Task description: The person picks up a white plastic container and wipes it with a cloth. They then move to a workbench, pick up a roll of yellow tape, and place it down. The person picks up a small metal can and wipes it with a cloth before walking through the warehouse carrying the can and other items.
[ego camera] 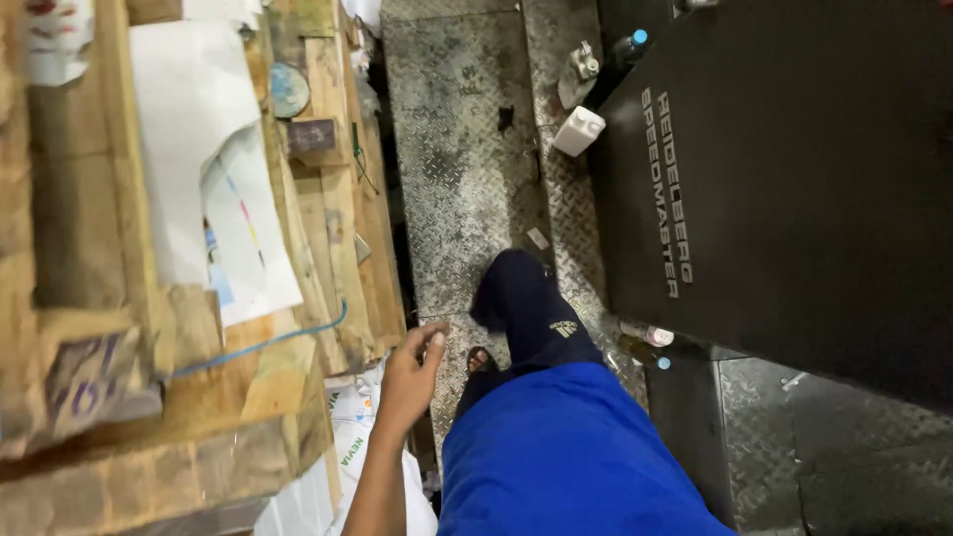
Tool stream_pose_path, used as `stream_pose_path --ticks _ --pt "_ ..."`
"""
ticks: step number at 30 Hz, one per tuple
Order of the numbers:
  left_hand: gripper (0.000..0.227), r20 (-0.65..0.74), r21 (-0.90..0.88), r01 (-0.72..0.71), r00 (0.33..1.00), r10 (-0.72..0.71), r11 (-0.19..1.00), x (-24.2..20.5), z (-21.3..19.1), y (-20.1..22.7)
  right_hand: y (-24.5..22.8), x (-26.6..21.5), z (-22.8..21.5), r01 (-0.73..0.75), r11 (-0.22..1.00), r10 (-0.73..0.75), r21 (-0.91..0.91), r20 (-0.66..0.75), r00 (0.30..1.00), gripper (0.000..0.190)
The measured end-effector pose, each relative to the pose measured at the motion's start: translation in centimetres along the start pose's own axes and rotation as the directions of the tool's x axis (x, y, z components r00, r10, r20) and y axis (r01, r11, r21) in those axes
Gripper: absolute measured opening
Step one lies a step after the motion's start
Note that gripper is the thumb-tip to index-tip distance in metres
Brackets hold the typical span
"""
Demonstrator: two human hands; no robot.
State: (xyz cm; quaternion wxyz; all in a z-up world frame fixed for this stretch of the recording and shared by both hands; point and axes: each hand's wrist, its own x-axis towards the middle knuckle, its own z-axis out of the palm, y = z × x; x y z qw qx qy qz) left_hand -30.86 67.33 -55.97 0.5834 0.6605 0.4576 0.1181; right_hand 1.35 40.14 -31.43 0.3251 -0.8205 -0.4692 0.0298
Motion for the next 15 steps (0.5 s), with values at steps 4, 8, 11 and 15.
stream_pose_path --ticks 4,8,11,15 --pt "0.033 -0.026 -0.032 0.024 0.999 -0.025 0.999 6.3 0.5 1.3 4.1 7.7 11.7 -0.045 0.997 0.045 0.057 0.016 0.999 0.031" --pt "0.033 0.044 0.028 -0.023 0.999 0.021 0.999 13.8 1.3 2.2 14.2 18.8 25.9 -0.072 0.992 0.073 0.106 -0.009 0.997 0.032" --pt "0.032 0.072 -0.037 0.038 0.997 -0.035 0.999 19.2 2.0 2.9 28.2 22.8 37.6 -0.390 0.895 0.375 0.218 0.111 0.920 0.038" --pt "0.031 0.027 0.002 0.274 0.961 -0.274 0.962 25.4 2.5 2.8 39.3 27.3 48.1 -0.501 0.856 0.487 0.128 0.129 0.864 0.047"
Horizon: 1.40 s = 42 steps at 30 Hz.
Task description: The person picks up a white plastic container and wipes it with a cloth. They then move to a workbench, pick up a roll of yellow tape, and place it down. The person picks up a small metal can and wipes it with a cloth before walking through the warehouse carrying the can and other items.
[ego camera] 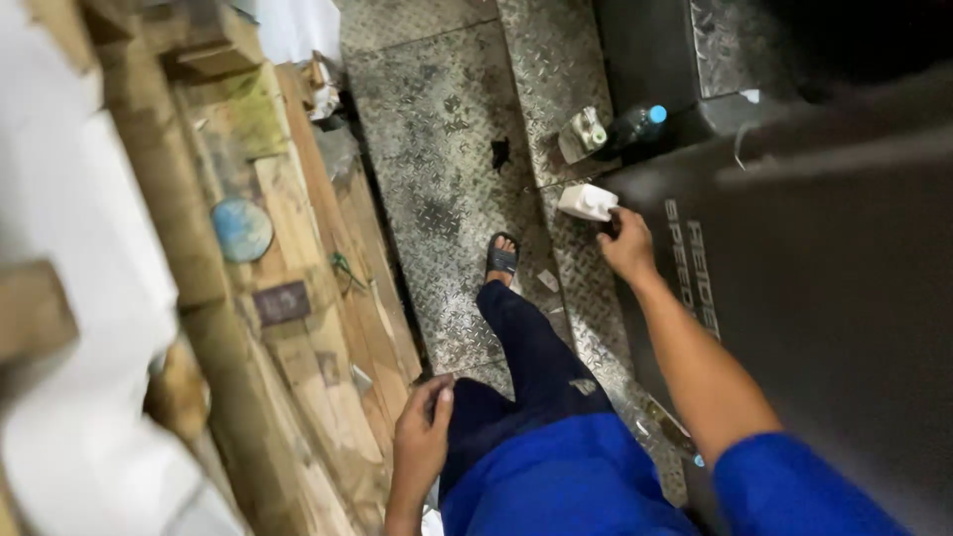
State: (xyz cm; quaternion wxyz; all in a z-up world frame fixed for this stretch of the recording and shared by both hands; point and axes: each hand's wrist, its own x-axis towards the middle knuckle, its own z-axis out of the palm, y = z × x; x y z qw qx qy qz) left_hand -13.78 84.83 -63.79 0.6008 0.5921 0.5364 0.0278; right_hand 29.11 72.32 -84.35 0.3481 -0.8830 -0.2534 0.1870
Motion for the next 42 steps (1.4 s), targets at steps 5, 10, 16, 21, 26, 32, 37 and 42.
stream_pose_path --ticks 5,10,16,21,26,32,37,42 --pt "0.032 -0.022 0.027 0.057 0.998 -0.057 0.998 4.1 -0.2 -0.8 1.9 5.7 3.4 0.188 0.917 -0.156 -0.351 0.118 0.981 0.064" --pt "0.032 -0.079 0.070 0.281 0.958 -0.276 0.957 5.8 -0.1 -6.8 1.2 8.3 5.0 0.216 0.787 0.023 -0.578 0.378 0.926 0.045" --pt "0.033 -0.016 0.074 0.237 0.972 -0.236 0.969 9.1 -0.7 -0.8 3.8 9.5 4.6 0.335 0.778 -0.037 -0.531 0.494 0.869 0.032" --pt "0.033 -0.008 0.132 0.305 0.952 -0.306 0.943 9.9 -0.8 0.1 3.0 10.6 4.0 0.303 0.791 0.026 -0.531 0.524 0.851 0.038" --pt "0.034 -0.022 0.116 0.247 0.969 -0.246 0.962 10.7 -1.0 -1.1 2.6 10.2 4.3 0.198 0.848 0.072 -0.492 0.476 0.876 0.041" --pt "0.032 0.023 0.106 0.185 0.982 -0.188 0.977 12.3 -0.1 1.9 4.2 9.5 3.5 0.152 0.890 -0.034 -0.429 0.271 0.962 0.050" --pt "0.032 0.042 0.159 0.159 0.985 -0.167 0.974 12.9 0.4 4.1 5.4 10.0 3.7 0.216 0.868 -0.004 -0.447 0.428 0.904 0.046" --pt "0.030 0.030 0.175 0.158 0.986 -0.165 0.972 12.6 0.5 0.8 3.6 11.2 3.8 0.269 0.823 0.072 -0.501 0.561 0.824 0.044"
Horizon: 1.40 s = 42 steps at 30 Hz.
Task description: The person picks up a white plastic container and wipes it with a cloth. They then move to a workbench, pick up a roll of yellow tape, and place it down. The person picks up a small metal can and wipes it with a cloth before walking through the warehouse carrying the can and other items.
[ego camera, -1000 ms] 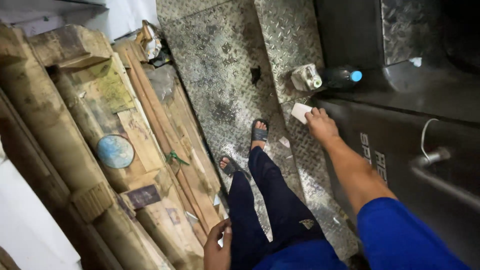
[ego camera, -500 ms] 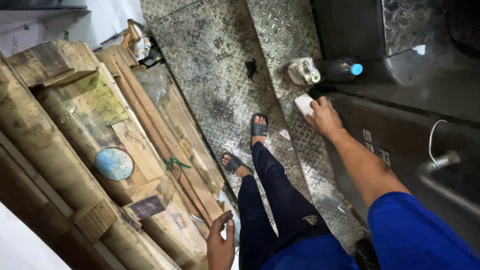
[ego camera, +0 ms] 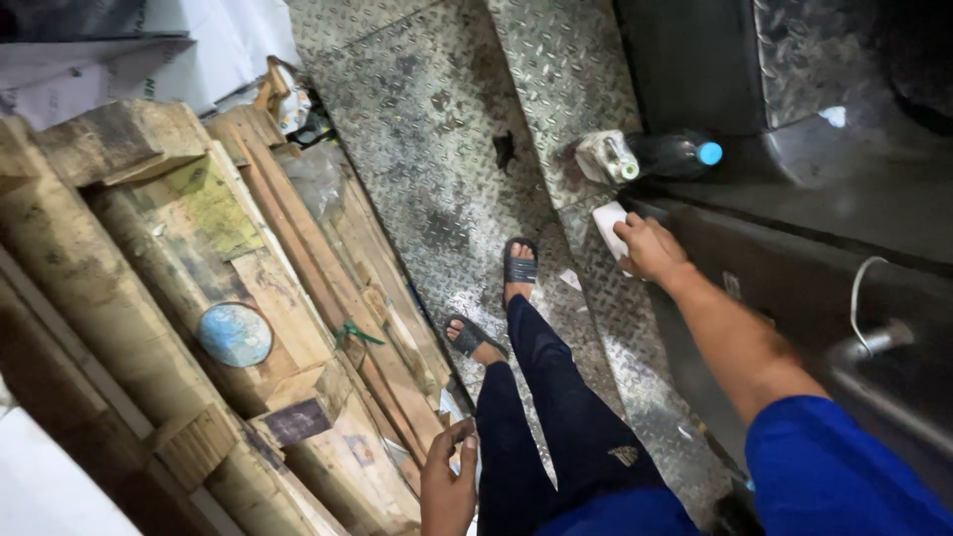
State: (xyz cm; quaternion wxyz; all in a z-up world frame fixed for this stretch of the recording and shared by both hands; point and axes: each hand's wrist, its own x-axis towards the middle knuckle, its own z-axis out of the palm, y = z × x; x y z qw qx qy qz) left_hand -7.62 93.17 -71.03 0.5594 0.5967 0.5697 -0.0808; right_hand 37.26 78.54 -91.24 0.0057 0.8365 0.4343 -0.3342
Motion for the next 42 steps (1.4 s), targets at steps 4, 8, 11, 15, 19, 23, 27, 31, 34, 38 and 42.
stream_pose_path --ticks 4,8,11,15,19,23,27,31,34,38,42 --pt "0.030 -0.003 -0.001 0.019 1.000 -0.019 1.000 0.3 -0.3 1.5 0.2 0.4 0.3 0.011 0.998 -0.005 -0.058 0.101 0.995 0.049" --pt "0.027 -0.009 -0.033 0.012 1.000 -0.012 0.999 0.7 -0.4 2.4 -0.4 -0.1 0.1 -0.049 0.994 0.056 -0.096 0.073 0.996 0.051" --pt "0.030 -0.022 0.011 0.074 0.997 -0.073 0.997 0.9 -0.8 4.4 -1.1 -0.3 -0.2 -0.163 0.987 0.164 -0.013 0.104 0.981 0.049" --pt "0.028 -0.008 -0.035 -0.039 0.999 0.039 0.999 1.6 -0.5 2.9 -1.5 -0.2 0.1 -0.247 0.962 0.246 0.120 0.027 0.969 0.050" --pt "0.028 -0.020 -0.058 -0.057 0.998 0.056 0.997 2.3 0.3 0.3 -2.6 0.6 0.5 -0.191 0.977 0.209 0.098 -0.235 0.949 0.040" --pt "0.027 -0.016 0.007 -0.042 0.999 0.042 0.999 2.7 -0.1 -1.2 -5.0 0.0 -2.7 -0.217 0.974 0.224 0.061 -0.139 0.965 0.040" --pt "0.029 -0.054 -0.073 -0.044 0.998 0.040 0.996 3.8 0.6 -4.4 -3.1 0.9 -0.3 -0.222 0.974 0.224 0.029 -0.107 0.969 0.044" --pt "0.027 -0.088 -0.081 -0.053 0.995 0.046 0.995 4.0 0.3 -3.7 -2.9 1.2 0.7 -0.260 0.965 0.262 0.039 -0.062 0.963 0.046" --pt "0.028 -0.093 -0.054 -0.183 0.980 0.178 0.982 5.0 0.2 -5.0 -2.6 0.9 1.5 -0.277 0.958 0.281 0.071 -0.067 0.957 0.050" --pt "0.030 -0.069 -0.057 -0.100 0.993 0.096 0.993 5.6 0.5 0.5 -6.1 -1.3 -1.4 -0.265 0.952 0.291 0.156 -0.181 0.939 0.051" --pt "0.032 0.081 0.074 -0.322 0.945 0.316 0.944 6.4 1.0 8.1 -10.3 -3.8 -5.3 -0.287 0.906 0.369 0.312 -0.249 0.895 0.053"
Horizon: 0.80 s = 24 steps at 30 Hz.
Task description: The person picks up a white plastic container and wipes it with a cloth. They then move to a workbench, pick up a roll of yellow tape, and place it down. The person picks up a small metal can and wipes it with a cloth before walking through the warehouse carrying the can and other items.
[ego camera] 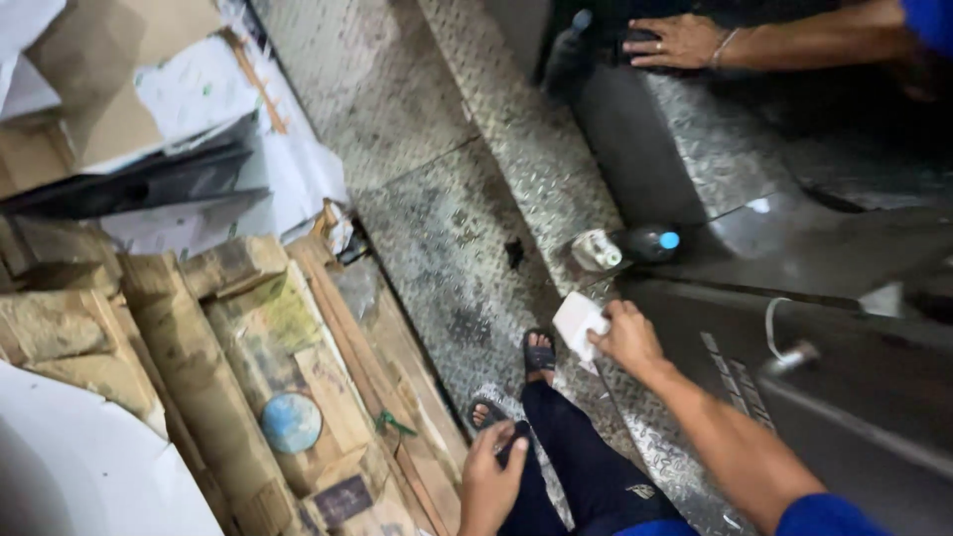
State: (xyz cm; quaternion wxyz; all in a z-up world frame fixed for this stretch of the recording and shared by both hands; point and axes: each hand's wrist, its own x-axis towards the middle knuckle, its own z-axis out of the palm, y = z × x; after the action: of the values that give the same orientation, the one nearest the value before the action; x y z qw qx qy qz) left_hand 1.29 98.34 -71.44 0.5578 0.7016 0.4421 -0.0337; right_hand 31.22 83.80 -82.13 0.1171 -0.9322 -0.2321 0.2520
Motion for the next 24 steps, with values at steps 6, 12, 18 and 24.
stream_pose_path --ticks 6,12,18,24 --pt "0.082 0.071 0.189 -0.388 0.922 0.381 0.902 4.3 -0.1 11.0 -10.4 -4.7 -10.4 -0.030 0.987 0.050 0.156 -0.129 0.990 0.047" --pt "0.096 -0.076 0.234 -0.790 0.566 0.821 0.567 8.8 0.2 14.7 -17.5 -8.5 -20.1 -0.034 0.945 0.092 0.326 -0.165 0.982 0.048" --pt "0.074 -0.118 0.073 -0.810 0.572 0.812 0.581 9.4 -4.5 20.3 -18.5 -10.1 -24.2 0.237 0.793 -0.100 0.562 -0.264 0.959 0.044" --pt "0.074 0.042 -0.046 -0.838 0.542 0.839 0.543 8.6 -7.7 24.7 -18.4 -11.3 -26.9 0.051 0.571 -0.019 0.820 -0.049 0.999 0.030"
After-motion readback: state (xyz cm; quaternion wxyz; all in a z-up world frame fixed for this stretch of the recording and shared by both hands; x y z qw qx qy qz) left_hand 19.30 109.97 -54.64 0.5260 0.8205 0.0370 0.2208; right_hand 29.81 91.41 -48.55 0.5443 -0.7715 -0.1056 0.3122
